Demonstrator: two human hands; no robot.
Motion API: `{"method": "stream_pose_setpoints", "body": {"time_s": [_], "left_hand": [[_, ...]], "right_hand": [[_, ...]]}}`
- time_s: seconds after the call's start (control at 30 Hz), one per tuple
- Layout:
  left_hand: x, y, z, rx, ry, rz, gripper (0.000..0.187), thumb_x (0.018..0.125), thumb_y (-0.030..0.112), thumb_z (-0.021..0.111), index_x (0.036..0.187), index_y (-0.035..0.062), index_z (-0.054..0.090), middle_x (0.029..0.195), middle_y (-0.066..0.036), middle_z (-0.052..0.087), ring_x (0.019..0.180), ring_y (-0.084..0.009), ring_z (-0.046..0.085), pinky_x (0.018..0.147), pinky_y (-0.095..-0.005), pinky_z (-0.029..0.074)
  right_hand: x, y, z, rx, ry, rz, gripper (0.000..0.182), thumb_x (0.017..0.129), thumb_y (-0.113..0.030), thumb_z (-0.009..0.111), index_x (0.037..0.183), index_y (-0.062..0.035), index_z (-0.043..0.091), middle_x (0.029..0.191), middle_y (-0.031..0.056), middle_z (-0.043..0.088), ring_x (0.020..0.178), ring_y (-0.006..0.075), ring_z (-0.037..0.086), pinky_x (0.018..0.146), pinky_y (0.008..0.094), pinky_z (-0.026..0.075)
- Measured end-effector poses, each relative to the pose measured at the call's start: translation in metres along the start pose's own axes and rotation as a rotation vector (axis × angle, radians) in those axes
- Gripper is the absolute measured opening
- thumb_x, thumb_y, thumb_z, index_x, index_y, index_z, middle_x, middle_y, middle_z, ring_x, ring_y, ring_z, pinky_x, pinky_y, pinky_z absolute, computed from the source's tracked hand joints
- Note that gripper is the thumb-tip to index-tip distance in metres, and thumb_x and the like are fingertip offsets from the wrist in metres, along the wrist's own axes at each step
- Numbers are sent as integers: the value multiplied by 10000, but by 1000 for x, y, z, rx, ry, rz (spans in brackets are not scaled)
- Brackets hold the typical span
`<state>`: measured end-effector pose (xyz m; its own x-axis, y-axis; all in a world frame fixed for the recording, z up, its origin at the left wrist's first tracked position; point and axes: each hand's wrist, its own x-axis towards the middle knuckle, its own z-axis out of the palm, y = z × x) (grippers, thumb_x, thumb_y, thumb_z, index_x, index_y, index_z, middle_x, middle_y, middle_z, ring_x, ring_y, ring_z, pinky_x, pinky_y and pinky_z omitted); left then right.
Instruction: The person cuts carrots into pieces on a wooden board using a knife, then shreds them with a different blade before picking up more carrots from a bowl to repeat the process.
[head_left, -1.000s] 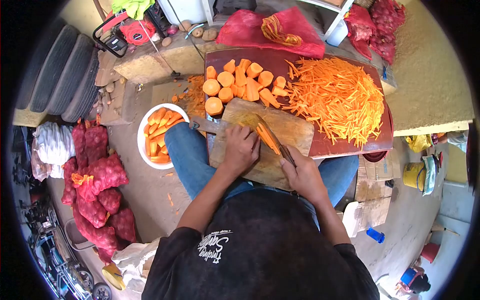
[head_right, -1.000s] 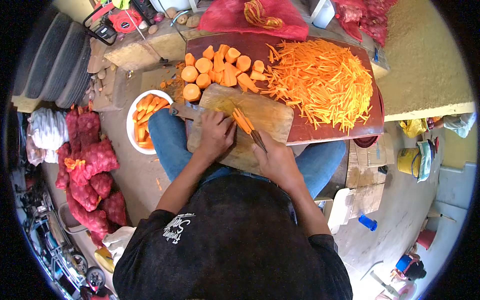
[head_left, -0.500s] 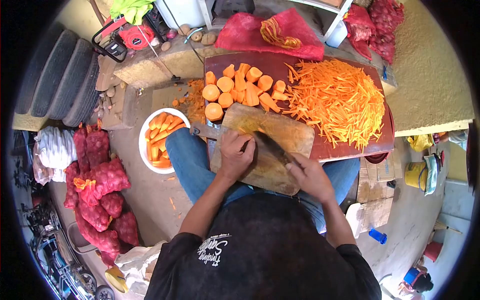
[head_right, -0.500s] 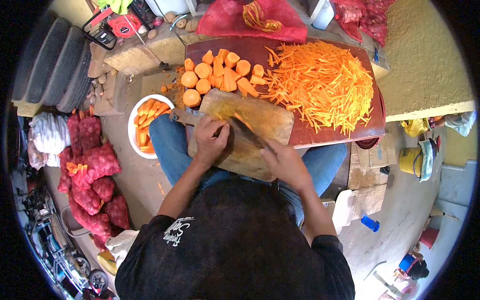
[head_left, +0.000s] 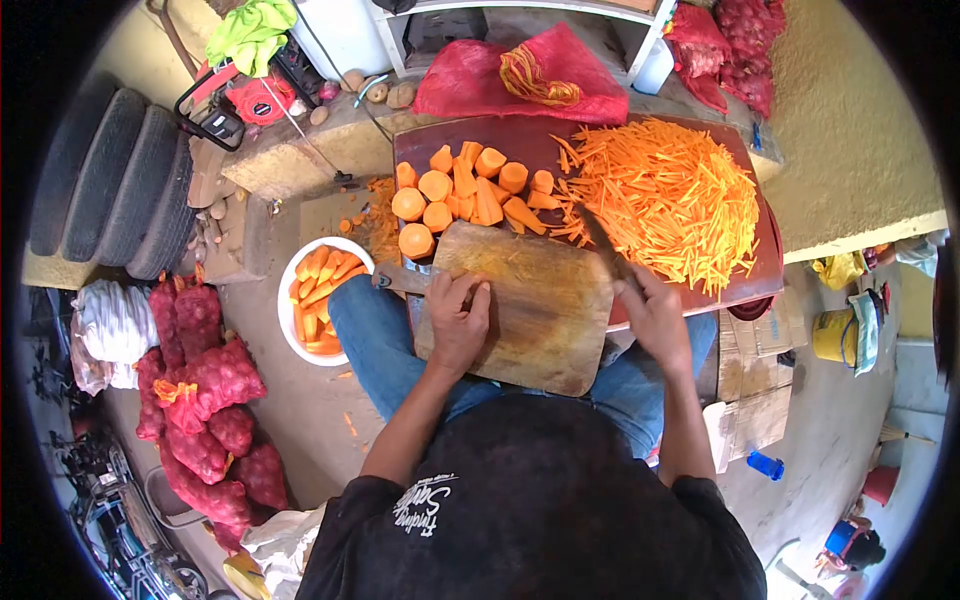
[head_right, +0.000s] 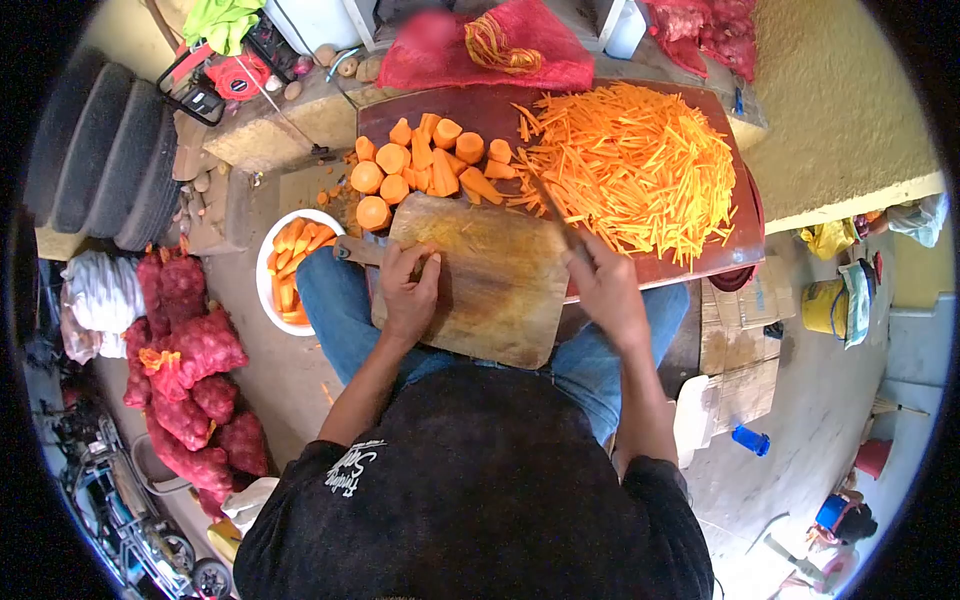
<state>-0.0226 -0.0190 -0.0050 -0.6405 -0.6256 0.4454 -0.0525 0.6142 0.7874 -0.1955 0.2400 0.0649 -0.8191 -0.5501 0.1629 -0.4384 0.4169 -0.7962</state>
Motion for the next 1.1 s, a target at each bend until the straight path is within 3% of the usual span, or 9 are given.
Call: {"method": "stream_pose_setpoints", "body": {"time_s": [0.13,0.23,0.47,0.57,0.67,0.87,0.97,1.0,1.1], "left_hand": [[-3,-7,1,-84,27,-97,172,924,13,811,1096,0,797,947,-111,712,877,-281,672,810,-387,503],[-2,-5,4,-124,50,-121,187,913,19,817,1100,16,804,914,-107,720,856,-298,672,832,-410,497],[15,16,-6,-57,-125,-171,171,913,20,826,1081,-9,814,927,-124,724,842,-301,684,800,-424,512],[38,-3,-4,22,-122,-61,164,916,21,823,1071,-30,805,977,-153,724,855,-308,692,776,-425,523],[61,-7,0,-142,-36,-53,172,920,23,817,1076,-45,798,1011,-177,717,894,-329,704,798,-425,547],[116,-18,-16,-15,41,36,216,935,24,817,1136,-52,796,1048,-163,746,1000,-291,743,896,-376,572],[129,-46,-28,-108,42,-128,277,979,76,834,1213,-63,785,1155,-116,779,1043,-180,707,911,-334,564],[130,-42,-31,-87,19,-201,279,962,59,837,1217,-42,790,1155,-119,761,1065,-219,715,935,-339,554],[139,-45,-36,206,-50,64,317,914,63,858,1217,-8,799,1170,-138,737,1104,-300,704,981,-385,547]], "right_hand": [[-26,-27,14,298,-274,349,335,1053,-144,756,1319,56,720,828,164,614,796,145,585,731,370,532],[-36,-31,26,246,-268,197,331,1055,-148,757,1308,60,711,808,146,578,777,149,559,720,366,523],[-35,-35,19,71,-207,116,320,1040,-189,761,1287,4,700,936,309,739,870,498,749,756,523,584],[-33,-32,19,-32,-233,64,316,1034,-191,749,1290,-19,683,954,319,742,931,542,730,757,579,588],[-34,-45,19,-105,-285,85,325,1042,-148,738,1328,-6,675,1000,297,759,972,513,747,797,531,600],[-41,-50,31,-82,-286,-17,294,1047,-208,730,1234,-20,602,946,325,730,911,545,730,763,630,582],[-40,-49,30,-91,-279,-3,293,1053,-209,724,1228,-14,594,941,318,730,904,547,727,761,628,583],[-40,-48,29,-88,-286,-9,295,1054,-211,724,1228,-13,591,945,316,730,908,546,727,765,627,583],[-41,-47,29,-73,-298,-29,302,1056,-213,721,1231,-9,584,960,312,731,922,544,726,777,624,584]]}}
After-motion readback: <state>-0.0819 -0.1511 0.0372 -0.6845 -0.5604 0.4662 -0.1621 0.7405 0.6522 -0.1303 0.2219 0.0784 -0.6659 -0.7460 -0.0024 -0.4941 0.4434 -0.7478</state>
